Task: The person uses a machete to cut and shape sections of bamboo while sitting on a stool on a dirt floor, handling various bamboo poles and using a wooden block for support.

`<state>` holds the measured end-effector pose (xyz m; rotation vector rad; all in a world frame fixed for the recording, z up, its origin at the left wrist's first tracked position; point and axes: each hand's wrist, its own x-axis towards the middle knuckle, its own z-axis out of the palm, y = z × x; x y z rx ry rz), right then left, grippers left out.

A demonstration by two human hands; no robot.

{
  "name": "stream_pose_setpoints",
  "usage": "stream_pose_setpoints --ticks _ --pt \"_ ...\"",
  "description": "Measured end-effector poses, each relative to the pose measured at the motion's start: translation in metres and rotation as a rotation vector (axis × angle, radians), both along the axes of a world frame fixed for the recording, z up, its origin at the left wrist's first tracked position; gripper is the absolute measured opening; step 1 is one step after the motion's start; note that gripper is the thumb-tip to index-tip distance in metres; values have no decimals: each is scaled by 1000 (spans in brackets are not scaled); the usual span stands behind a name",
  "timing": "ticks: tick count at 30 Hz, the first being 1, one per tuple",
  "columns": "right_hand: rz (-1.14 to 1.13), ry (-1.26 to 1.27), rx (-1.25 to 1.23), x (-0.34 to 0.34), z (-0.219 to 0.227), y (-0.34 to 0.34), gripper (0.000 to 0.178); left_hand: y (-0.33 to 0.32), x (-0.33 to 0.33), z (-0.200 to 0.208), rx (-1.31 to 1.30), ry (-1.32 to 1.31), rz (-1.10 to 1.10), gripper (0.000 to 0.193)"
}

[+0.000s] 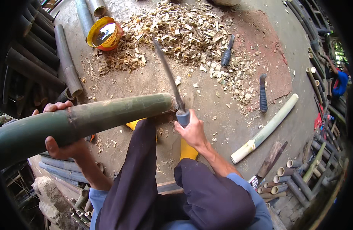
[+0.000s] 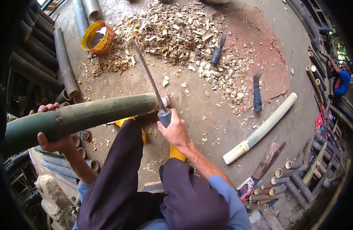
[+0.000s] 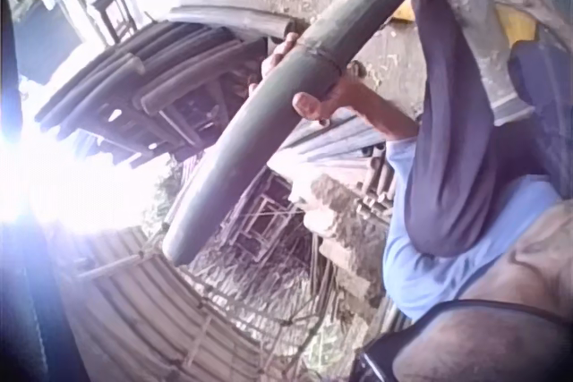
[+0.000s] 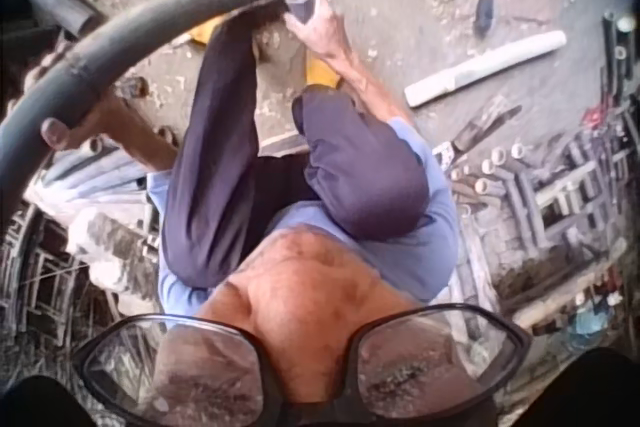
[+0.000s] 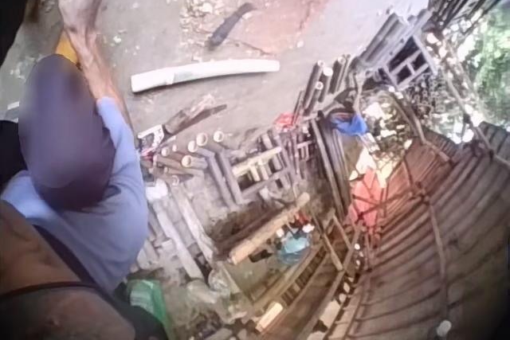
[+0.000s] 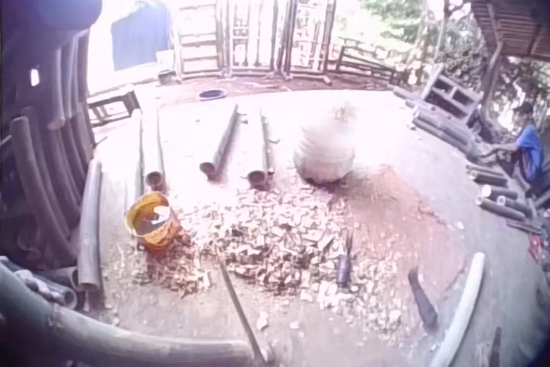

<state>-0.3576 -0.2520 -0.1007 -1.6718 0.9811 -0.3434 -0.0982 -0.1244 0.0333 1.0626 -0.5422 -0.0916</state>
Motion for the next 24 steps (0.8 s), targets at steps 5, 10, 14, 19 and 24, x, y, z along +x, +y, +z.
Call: stream_pose_setpoints --ticks 5,10,14,19,24 --pt "-119 -170 39 -3 -19 -3 27 0 8 -11 -134 -82 -288 76" --pt "56 212 2 -8 -32 -17 31 4 10 -9 -139 -135 -391 79" --pt "-152 -135 -117 1 14 -6 26 10 14 -5 -51 -182 -263 85" --pt "26 215 -36 -9 -60 0 27 2 6 -5 -77 -175 -362 81" --pt "9 -13 -17 -7 -4 -4 25 -2 4 -1 -82 -225 -442 81"
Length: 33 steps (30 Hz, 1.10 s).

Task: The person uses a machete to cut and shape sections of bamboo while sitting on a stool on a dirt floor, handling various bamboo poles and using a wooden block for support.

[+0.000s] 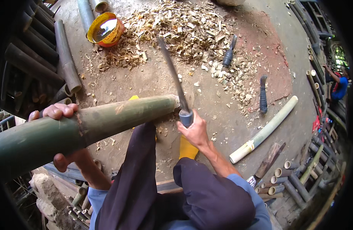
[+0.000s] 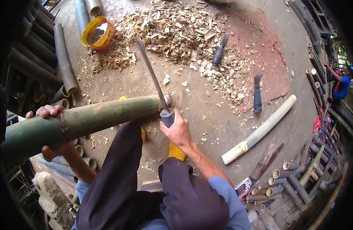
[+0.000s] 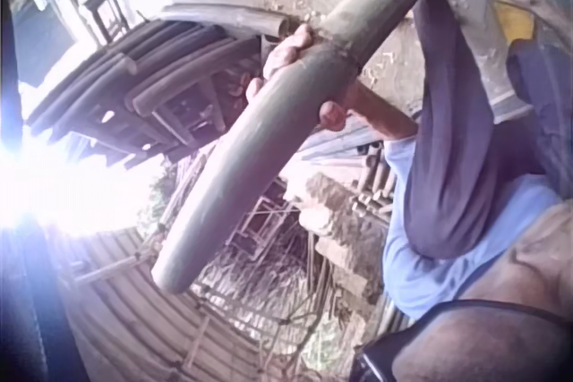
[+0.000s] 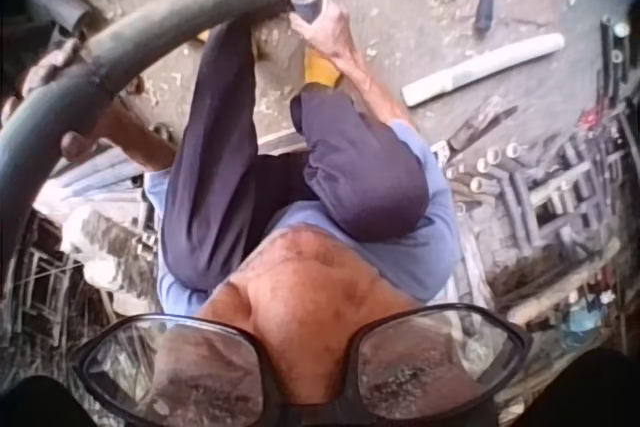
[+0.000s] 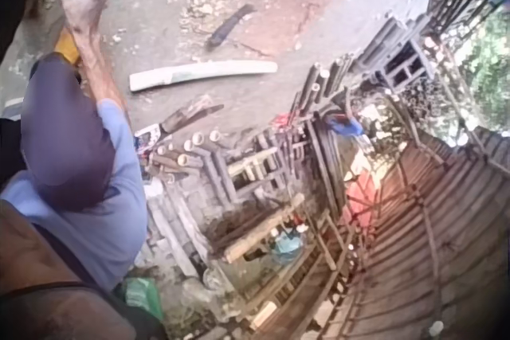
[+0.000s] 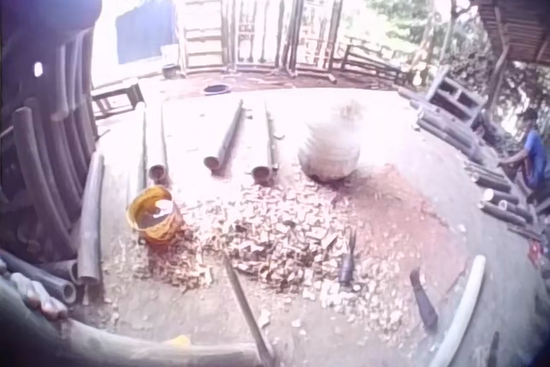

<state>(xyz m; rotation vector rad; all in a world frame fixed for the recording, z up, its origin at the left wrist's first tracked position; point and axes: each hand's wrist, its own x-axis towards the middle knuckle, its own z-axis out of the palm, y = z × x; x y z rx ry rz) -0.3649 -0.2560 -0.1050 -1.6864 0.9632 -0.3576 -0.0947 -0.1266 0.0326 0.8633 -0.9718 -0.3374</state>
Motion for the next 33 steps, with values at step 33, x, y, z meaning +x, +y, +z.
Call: stream_pose_setpoints --ticks 33 --pt "45 285 73 -6 -53 -5 33 4 -23 7 102 154 396 73"
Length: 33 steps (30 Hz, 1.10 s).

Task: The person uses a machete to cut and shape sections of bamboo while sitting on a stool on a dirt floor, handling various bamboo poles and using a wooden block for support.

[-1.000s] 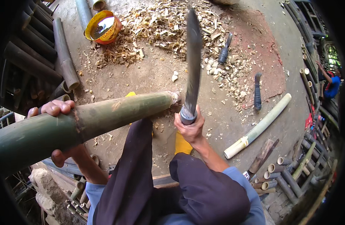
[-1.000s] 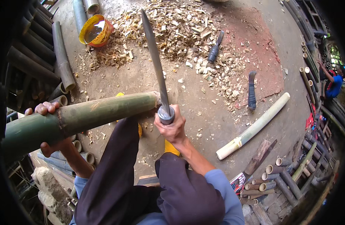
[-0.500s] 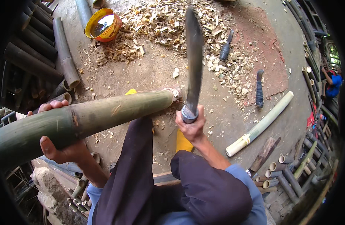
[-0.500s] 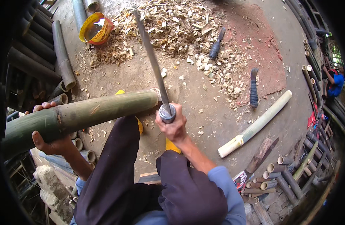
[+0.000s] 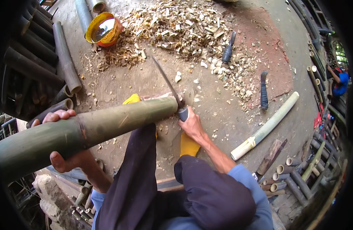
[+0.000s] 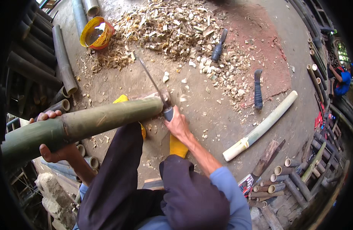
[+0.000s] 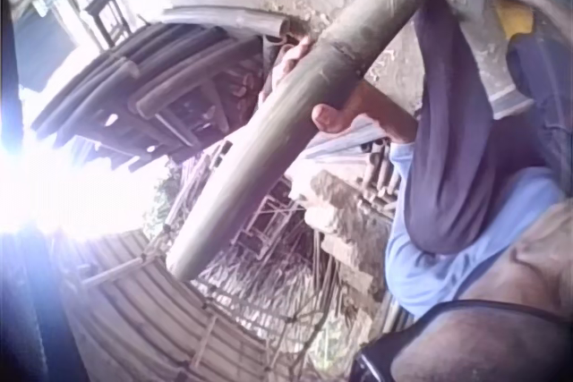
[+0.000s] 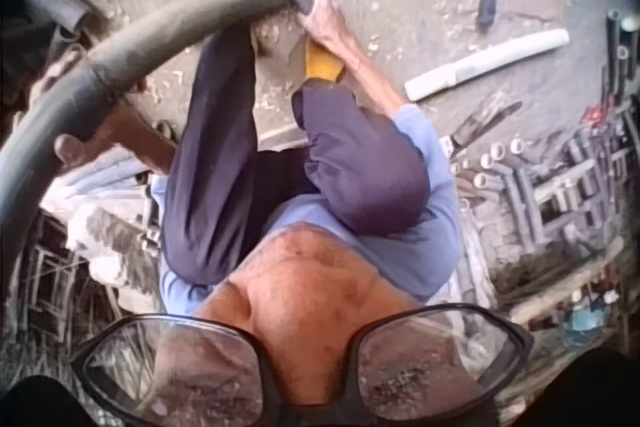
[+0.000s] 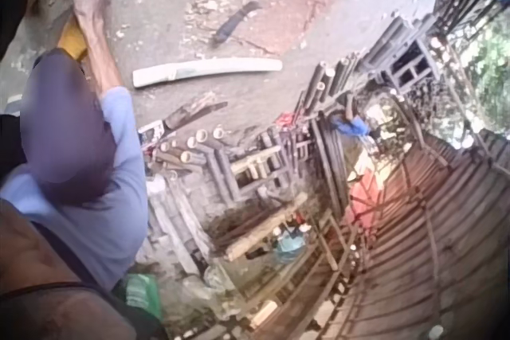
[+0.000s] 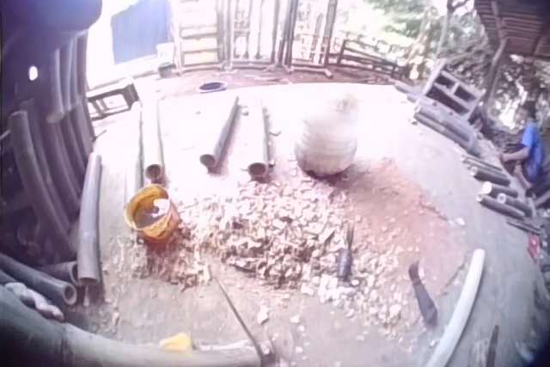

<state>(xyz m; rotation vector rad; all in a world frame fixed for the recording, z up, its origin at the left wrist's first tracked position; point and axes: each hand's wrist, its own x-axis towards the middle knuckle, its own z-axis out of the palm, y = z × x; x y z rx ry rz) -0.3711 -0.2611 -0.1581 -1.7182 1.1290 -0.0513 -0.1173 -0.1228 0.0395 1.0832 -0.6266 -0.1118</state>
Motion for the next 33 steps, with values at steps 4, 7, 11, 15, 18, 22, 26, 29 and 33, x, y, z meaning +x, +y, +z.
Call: stream_pose_setpoints --ticks 4,7,11,15,18,22,26,29,33 --pt "-51 -204 -67 3 38 3 28 21 18 -13 -81 4 -106 77" --pt "-181 -501 -246 5 56 13 26 21 23 -11 -88 -66 -180 79" --pt "32 -88 -133 -10 0 6 29 -6 13 -2 -113 48 -207 78" --pt "24 -107 -47 -1 25 -2 31 -16 -1 22 -16 143 142 72" --pt "-82 -312 -172 4 58 5 31 10 22 14 -93 55 -34 72" --pt "-174 -674 -281 -1 15 10 33 6 22 0 -112 -32 -179 77" --pt "-14 -63 -85 3 8 2 35 15 26 11 -101 -118 -223 82" --pt "-77 -143 -4 -1 41 7 27 20 29 7 -117 -109 -285 86" --pt "-312 -563 -171 -3 45 8 26 14 26 5 -139 -129 -367 92"
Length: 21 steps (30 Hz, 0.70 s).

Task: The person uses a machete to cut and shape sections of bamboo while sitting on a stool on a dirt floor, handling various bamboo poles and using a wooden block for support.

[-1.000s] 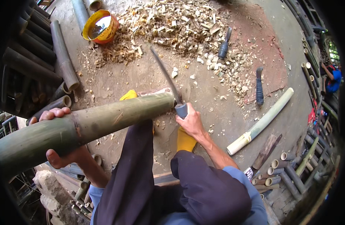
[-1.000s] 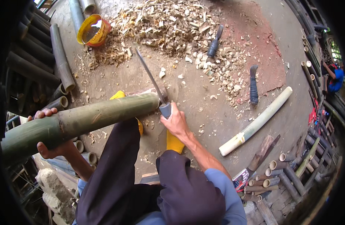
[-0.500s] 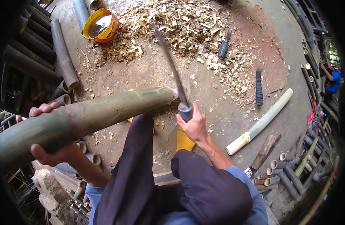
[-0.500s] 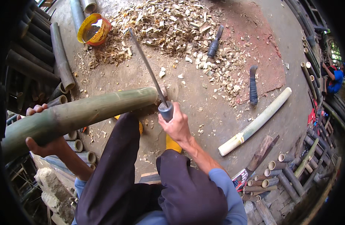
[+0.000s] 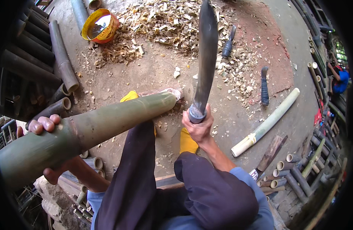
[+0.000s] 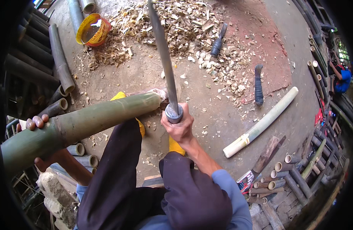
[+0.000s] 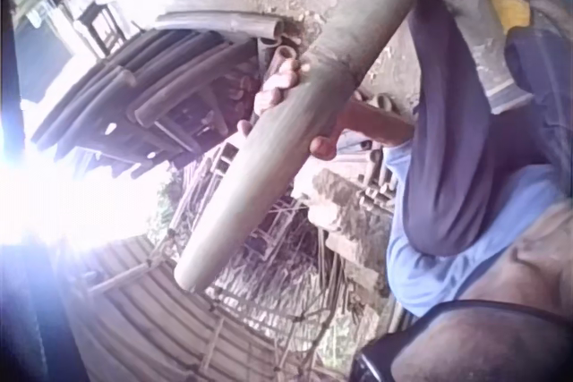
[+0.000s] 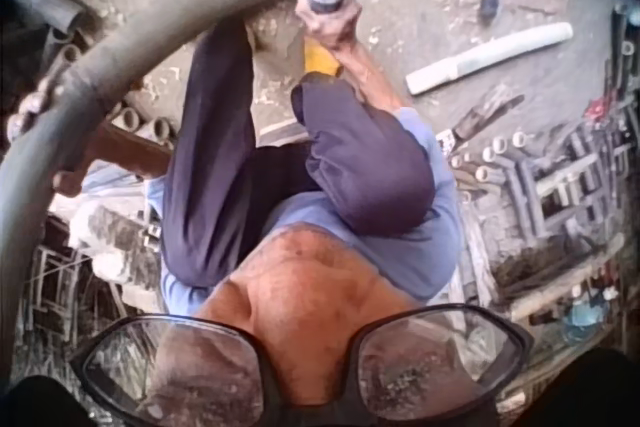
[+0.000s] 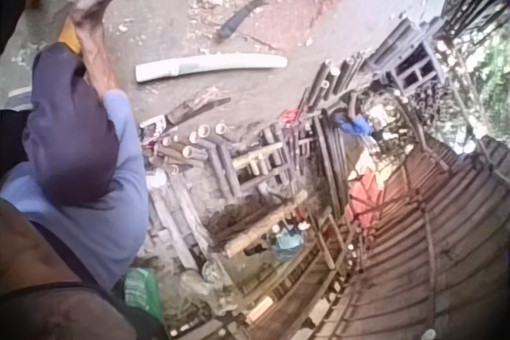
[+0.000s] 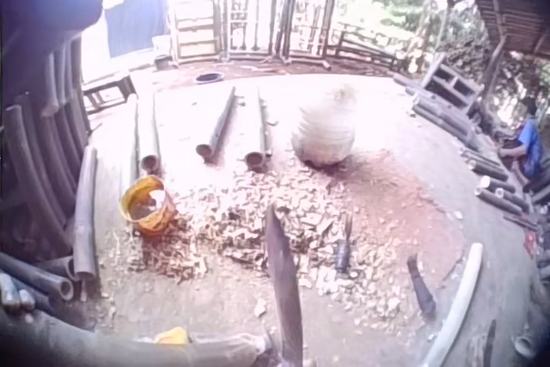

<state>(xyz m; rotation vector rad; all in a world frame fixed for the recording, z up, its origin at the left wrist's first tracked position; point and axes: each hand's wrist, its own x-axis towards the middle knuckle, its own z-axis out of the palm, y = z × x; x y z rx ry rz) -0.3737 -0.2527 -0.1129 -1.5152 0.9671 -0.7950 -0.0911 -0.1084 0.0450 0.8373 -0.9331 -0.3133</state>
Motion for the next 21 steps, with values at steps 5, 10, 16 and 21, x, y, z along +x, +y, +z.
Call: stream_pose_setpoints --ticks 5,10,16,21 --pt "358 570 196 -13 -36 -19 30 -4 3 4 1 -46 -62 91" --pt "181 434 243 -12 -31 -4 31 25 10 -20 -22 338 285 67" --pt "52 89 629 -8 -10 15 24 17 -10 -81 135 868 388 65" --pt "234 270 393 22 7 -9 26 -2 -68 -117 423 1261 277 47"
